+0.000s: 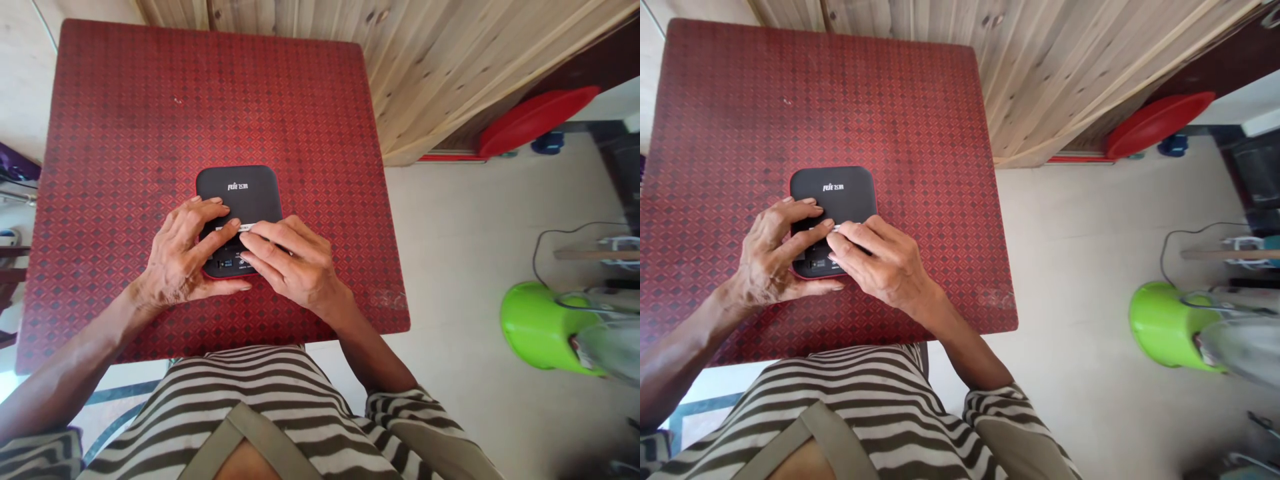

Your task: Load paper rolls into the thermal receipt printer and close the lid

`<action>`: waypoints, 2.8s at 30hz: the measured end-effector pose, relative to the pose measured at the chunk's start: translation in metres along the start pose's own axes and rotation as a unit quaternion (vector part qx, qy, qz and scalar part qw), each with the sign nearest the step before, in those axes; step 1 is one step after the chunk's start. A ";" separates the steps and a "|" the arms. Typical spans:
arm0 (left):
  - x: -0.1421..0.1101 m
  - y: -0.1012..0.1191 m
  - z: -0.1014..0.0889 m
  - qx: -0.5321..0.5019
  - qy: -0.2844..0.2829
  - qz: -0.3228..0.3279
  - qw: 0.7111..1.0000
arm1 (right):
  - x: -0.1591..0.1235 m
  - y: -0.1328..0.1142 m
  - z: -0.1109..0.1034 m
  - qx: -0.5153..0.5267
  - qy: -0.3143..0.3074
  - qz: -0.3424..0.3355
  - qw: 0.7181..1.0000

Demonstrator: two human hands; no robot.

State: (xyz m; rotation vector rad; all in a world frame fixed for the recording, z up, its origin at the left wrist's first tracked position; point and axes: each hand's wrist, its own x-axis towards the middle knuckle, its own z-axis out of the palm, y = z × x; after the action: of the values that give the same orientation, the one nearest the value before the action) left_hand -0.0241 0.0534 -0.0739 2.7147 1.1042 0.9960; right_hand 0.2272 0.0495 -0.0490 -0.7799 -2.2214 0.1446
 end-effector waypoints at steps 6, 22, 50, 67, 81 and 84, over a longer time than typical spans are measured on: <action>-0.005 0.007 -0.003 -0.024 0.001 -0.039 0.999 | -0.012 0.025 -0.014 0.048 0.075 0.147 0.985; -0.052 0.025 0.018 0.088 0.121 -0.108 0.983 | -0.059 0.092 0.033 0.049 -0.006 0.345 0.937; -0.049 0.024 0.019 -0.030 0.140 -0.141 0.980 | -0.060 0.093 0.034 0.070 0.010 0.343 0.937; -0.051 0.022 0.022 0.029 0.145 -0.085 0.985 | 0.103 0.018 0.021 -0.112 -0.424 0.091 0.894; -0.052 0.021 0.022 0.031 0.138 -0.083 0.986 | 0.051 0.020 -0.038 0.103 -0.102 0.138 0.980; -0.050 0.021 0.022 0.036 0.138 -0.086 0.986 | 0.023 0.056 -0.037 0.176 0.047 0.228 0.956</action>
State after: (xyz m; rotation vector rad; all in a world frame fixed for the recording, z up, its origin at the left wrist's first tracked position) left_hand -0.0258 0.0095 -0.1129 2.5320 1.4161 1.3564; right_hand 0.2685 0.1035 -0.0270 -1.0572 -1.8201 0.6928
